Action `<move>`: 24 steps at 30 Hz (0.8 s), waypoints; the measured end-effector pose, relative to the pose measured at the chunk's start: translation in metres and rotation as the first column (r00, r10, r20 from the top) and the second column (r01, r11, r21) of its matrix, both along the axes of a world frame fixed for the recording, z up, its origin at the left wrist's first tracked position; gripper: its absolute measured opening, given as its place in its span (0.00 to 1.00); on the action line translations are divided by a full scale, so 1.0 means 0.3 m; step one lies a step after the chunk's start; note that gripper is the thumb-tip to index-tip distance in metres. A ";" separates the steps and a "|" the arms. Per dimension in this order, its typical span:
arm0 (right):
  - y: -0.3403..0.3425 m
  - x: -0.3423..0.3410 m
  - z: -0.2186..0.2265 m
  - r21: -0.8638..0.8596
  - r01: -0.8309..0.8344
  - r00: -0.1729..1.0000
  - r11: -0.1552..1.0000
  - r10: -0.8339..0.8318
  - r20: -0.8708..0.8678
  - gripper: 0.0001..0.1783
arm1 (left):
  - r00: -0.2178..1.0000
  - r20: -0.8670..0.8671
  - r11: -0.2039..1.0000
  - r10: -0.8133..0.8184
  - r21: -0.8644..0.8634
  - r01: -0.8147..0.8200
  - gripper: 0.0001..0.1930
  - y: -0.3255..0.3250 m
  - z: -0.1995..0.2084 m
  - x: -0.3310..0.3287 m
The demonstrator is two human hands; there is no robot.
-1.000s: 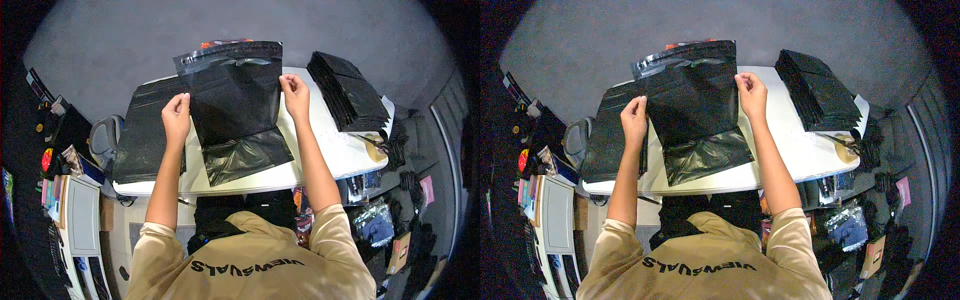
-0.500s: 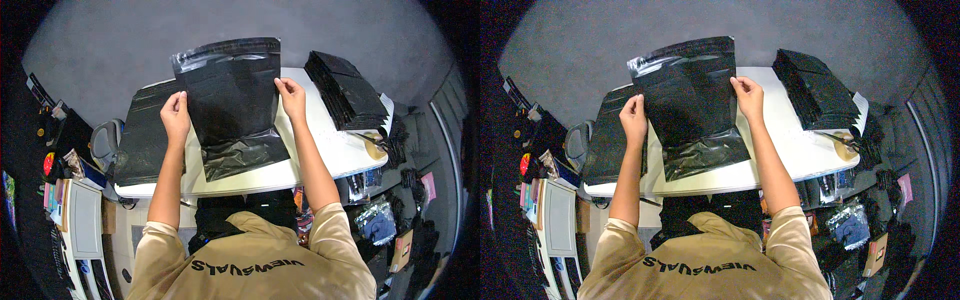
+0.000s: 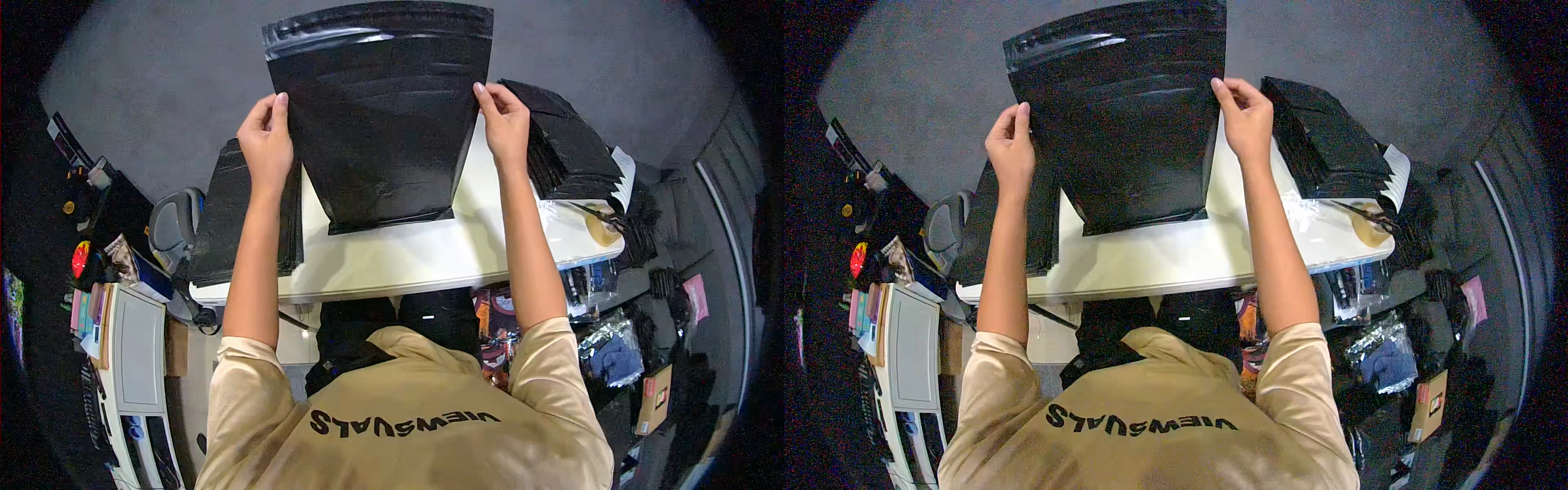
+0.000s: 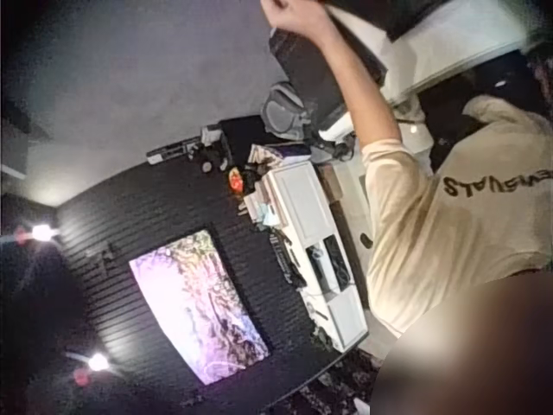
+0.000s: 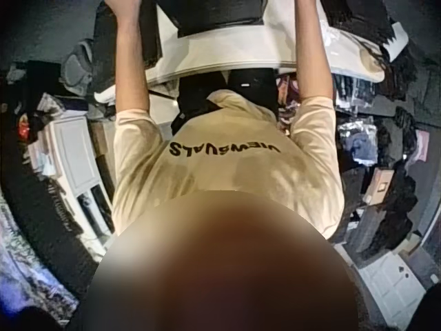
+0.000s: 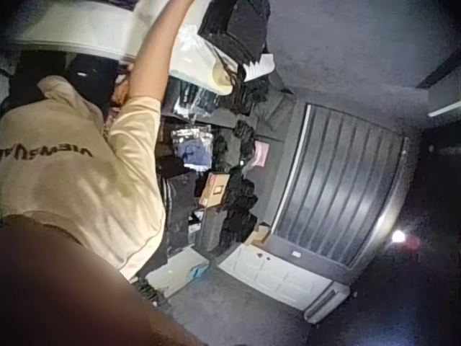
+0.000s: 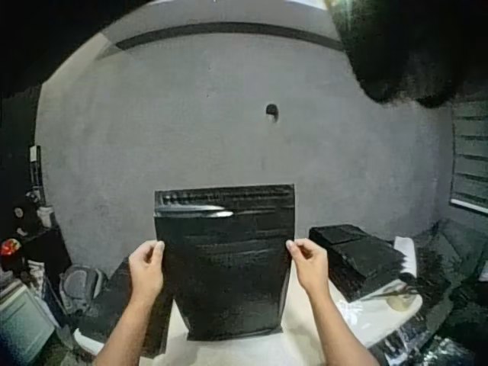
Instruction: The user is seen packaging some t-shirts into a black bag, sealing them with tape, and then adding a snowflake sticker to the package.
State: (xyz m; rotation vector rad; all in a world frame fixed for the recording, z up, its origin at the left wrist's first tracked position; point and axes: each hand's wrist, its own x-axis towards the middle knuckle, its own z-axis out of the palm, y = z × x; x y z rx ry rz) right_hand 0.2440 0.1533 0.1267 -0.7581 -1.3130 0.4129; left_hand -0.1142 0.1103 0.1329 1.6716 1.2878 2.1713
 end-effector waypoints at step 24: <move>0.217 -0.110 -0.249 -0.285 0.489 0.703 0.824 -0.180 0.688 0.24 | 0.837 -0.517 0.917 0.181 -0.220 -0.334 0.17 0.362 -0.425 -0.185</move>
